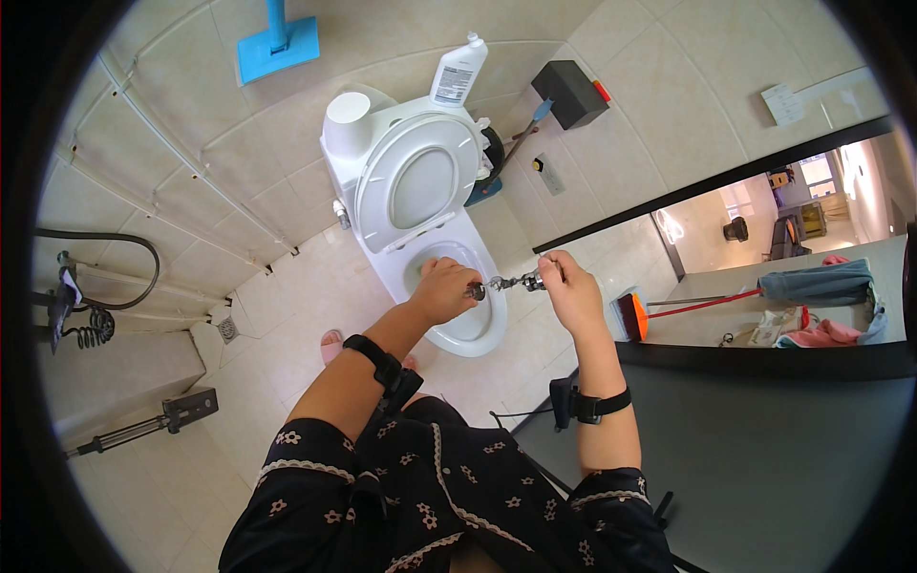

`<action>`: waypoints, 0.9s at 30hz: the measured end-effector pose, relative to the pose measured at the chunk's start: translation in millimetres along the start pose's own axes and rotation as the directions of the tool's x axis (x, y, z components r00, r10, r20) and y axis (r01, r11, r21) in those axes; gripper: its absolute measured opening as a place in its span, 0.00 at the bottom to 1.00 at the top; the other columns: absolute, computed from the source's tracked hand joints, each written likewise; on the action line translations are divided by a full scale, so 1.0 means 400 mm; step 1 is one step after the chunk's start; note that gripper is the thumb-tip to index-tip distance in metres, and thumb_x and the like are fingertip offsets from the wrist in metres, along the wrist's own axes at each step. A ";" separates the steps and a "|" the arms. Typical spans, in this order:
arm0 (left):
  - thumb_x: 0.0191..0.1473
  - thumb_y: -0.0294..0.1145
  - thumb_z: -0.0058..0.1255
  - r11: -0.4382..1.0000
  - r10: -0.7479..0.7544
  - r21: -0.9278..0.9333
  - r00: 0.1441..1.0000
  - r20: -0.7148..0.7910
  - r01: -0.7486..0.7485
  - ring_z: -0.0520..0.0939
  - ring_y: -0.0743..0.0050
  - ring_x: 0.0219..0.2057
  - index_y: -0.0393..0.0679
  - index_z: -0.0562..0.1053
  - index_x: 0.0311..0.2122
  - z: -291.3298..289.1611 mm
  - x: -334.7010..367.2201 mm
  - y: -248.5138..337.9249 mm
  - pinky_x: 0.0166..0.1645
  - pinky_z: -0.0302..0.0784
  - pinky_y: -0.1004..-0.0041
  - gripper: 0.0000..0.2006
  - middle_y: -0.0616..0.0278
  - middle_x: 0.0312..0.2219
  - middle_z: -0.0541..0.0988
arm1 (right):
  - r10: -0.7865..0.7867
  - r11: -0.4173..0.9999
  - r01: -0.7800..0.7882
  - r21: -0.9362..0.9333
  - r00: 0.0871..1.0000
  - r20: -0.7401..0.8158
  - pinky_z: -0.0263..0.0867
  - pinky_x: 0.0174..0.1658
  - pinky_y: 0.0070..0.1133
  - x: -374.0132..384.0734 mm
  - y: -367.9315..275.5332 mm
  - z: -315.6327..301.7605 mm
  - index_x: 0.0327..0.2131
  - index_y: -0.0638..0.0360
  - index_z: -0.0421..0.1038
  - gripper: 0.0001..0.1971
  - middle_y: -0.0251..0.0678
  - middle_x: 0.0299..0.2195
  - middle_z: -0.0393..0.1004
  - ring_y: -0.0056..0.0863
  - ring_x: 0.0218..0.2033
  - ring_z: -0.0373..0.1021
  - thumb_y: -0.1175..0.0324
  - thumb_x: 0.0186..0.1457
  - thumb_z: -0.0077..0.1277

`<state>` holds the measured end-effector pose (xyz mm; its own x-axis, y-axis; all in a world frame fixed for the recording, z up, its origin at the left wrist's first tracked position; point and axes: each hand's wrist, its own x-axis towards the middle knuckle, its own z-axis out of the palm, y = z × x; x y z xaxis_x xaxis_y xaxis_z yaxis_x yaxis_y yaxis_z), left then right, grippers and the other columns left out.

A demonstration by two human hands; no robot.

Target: The person wipes a bathroom sink and faucet with a pink cloth, removes and cleans a sink strainer, then moves to a toilet, opens the lid, and uses a handheld sprayer to rinse the bowl.

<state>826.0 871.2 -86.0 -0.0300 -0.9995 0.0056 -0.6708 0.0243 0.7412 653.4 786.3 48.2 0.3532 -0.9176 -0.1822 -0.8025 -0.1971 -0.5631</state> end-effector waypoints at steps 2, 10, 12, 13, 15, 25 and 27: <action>0.37 0.34 0.59 0.999 -0.034 -0.005 0.999 -0.001 0.034 0.66 0.65 0.46 0.52 0.71 0.38 0.009 -0.004 -0.010 0.50 0.52 0.62 0.18 0.69 0.34 0.74 | -0.046 0.998 0.044 -0.043 0.998 -0.049 0.60 0.27 0.25 -0.008 -0.016 -0.021 0.34 0.53 0.70 0.20 0.34 0.18 0.68 0.32 0.22 0.68 0.47 0.50 0.43; 0.36 0.34 0.59 0.989 -0.147 0.020 0.989 0.001 0.147 0.66 0.63 0.47 0.55 0.71 0.39 0.003 -0.048 -0.055 0.52 0.53 0.61 0.19 0.66 0.41 0.70 | -0.048 0.992 0.040 -0.120 0.997 -0.064 0.61 0.28 0.26 -0.006 -0.031 -0.056 0.34 0.53 0.70 0.19 0.34 0.18 0.68 0.35 0.24 0.69 0.48 0.50 0.43; 0.36 0.34 0.60 0.984 -0.173 0.031 0.985 0.020 0.173 0.66 0.63 0.47 0.56 0.71 0.39 -0.016 -0.059 -0.055 0.52 0.53 0.62 0.19 0.66 0.42 0.70 | -0.042 0.992 0.033 -0.124 0.997 -0.071 0.62 0.29 0.26 0.000 -0.020 -0.048 0.34 0.53 0.70 0.19 0.34 0.19 0.69 0.35 0.24 0.69 0.48 0.50 0.43; 0.35 0.32 0.60 0.986 -0.167 -0.008 0.986 -0.003 0.167 0.66 0.63 0.47 0.55 0.72 0.39 -0.030 -0.065 -0.055 0.51 0.56 0.63 0.20 0.65 0.41 0.70 | -0.037 0.989 0.027 -0.148 0.997 -0.064 0.63 0.29 0.27 0.005 -0.008 -0.034 0.34 0.53 0.70 0.19 0.34 0.20 0.71 0.36 0.25 0.70 0.49 0.50 0.43; 0.35 0.30 0.61 0.987 -0.155 -0.041 0.988 -0.014 0.155 0.67 0.62 0.46 0.54 0.72 0.39 -0.045 -0.075 -0.066 0.50 0.59 0.64 0.21 0.65 0.40 0.71 | -0.012 0.983 0.006 -0.185 1.000 -0.029 0.65 0.32 0.28 0.019 0.014 -0.007 0.34 0.53 0.70 0.19 0.36 0.24 0.74 0.38 0.29 0.71 0.48 0.49 0.43; 0.34 0.24 0.61 0.985 -0.138 -0.136 0.953 -0.270 0.104 0.71 0.64 0.38 0.47 0.71 0.39 -0.144 -0.121 -0.081 0.45 0.66 0.68 0.21 0.64 0.35 0.74 | 0.197 0.964 -0.167 -0.209 0.971 0.134 0.65 0.40 0.33 0.110 0.158 0.236 0.37 0.61 0.67 0.27 0.50 0.30 0.74 0.46 0.35 0.71 0.44 0.47 0.39; 0.35 0.25 0.61 0.979 -0.184 -0.138 0.942 -0.282 0.150 0.72 0.62 0.37 0.46 0.70 0.39 -0.165 -0.114 -0.079 0.44 0.67 0.67 0.21 0.61 0.33 0.75 | 0.226 0.959 -0.195 -0.205 0.964 0.140 0.65 0.41 0.34 0.123 0.172 0.263 0.37 0.61 0.67 0.27 0.51 0.31 0.74 0.47 0.36 0.71 0.45 0.47 0.39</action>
<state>897.5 915.0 -65.3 0.3041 -0.9509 0.0579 -0.5592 -0.1290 0.8189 666.1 763.9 -84.5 0.2261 -0.8809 -0.4158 -0.9373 -0.0805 -0.3391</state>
